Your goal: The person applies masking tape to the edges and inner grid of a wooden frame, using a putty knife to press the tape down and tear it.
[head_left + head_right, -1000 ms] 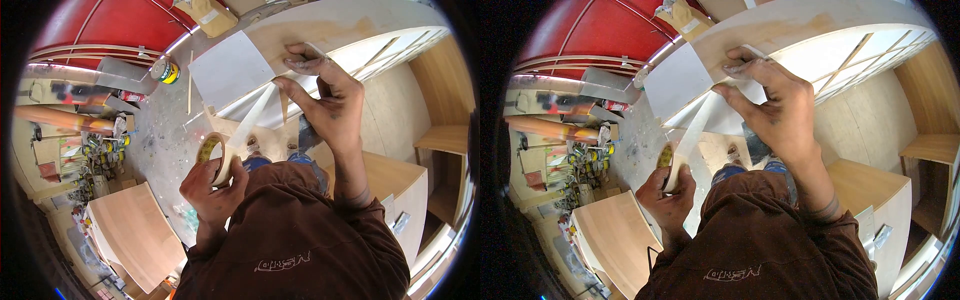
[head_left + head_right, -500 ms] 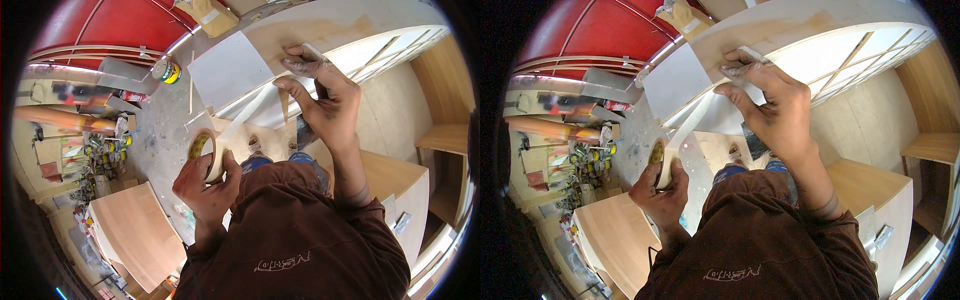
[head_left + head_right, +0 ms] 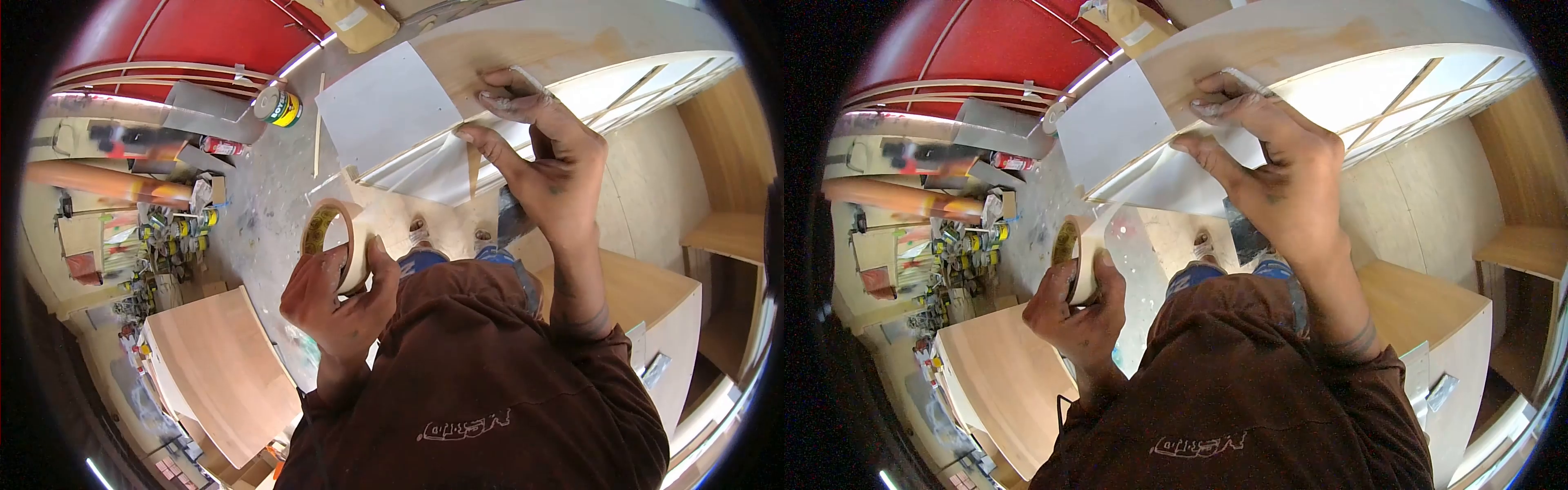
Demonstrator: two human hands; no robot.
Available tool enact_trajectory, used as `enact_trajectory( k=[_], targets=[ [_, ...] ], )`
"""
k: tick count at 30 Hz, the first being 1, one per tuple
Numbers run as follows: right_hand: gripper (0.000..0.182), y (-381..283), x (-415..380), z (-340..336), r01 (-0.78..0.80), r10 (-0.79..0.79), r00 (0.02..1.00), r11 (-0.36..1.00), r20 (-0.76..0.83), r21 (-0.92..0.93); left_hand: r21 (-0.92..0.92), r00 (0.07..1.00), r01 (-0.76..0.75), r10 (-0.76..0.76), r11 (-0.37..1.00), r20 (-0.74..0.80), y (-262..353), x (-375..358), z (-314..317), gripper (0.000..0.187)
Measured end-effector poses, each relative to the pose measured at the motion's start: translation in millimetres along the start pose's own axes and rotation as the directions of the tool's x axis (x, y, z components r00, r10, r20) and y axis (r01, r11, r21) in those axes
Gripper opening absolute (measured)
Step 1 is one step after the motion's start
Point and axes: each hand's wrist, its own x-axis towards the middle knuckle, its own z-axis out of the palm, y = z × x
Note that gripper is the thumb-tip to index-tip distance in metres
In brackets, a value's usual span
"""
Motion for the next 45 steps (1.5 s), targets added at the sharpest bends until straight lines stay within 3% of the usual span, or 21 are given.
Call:
enact_trajectory(
  k=[5,22,27,30,33,36,38,42,45],
  targets=[
    [0.032,4.8,-1.5,1.8,0.033,-0.034,0.999,0.999,-0.013,-0.029,0.014,0.997,0.063,-0.063,0.998,0.046,-3.7,-2.1,0.4,0.02],
    [0.025,7.6,0.8,-1.9,0.058,-0.058,0.998,0.998,-0.015,-0.003,0.043,0.995,0.103,-0.103,0.994,-0.007,-6.2,6.3,1.8,0.016],
    [0.038,9.4,-1.4,-1.2,0.08,-0.08,0.997,0.996,0.007,0.035,0.025,0.99,0.14,-0.14,0.99,-0.013,-11.9,8.7,5.8,0.017],
    [0.041,7.4,-3.8,2.5,0.082,-0.082,0.997,0.996,0.0,-0.023,0.039,0.991,0.106,-0.102,0.994,-0.091,-16.1,7.5,12.4,0.025],
    [0.04,9.8,-4.4,3.5,0.08,-0.08,0.997,0.996,-0.007,-0.043,-0.05,0.971,0.216,-0.22,0.975,-0.092,-15.3,6.1,16.5,0.036],
    [0.039,8.8,-3.6,5.2,0.085,-0.085,0.996,0.996,-0.016,0.001,0.029,0.976,0.205,-0.203,0.978,-0.078,-10.3,4.1,10.3,0.046],
    [0.039,6.8,-3.2,5.2,0.063,-0.063,0.998,0.998,-0.014,0.009,0.096,0.995,0.104,-0.103,0.99,-0.013,-7.9,-0.1,2.2,0.052],
    [0.038,12.2,-3.0,2.5,0.068,-0.068,0.998,0.997,-0.007,0.026,-0.018,0.996,-0.088,0.087,0.996,-0.018,-1.0,-6.6,4.6,0.051],
    [0.037,9.6,-1.5,2.6,0.066,-0.066,0.998,0.998,-0.012,0.019,-0.047,0.996,-0.091,0.091,0.995,-0.011,5.5,-12.2,4.8,0.05]
  ],
)
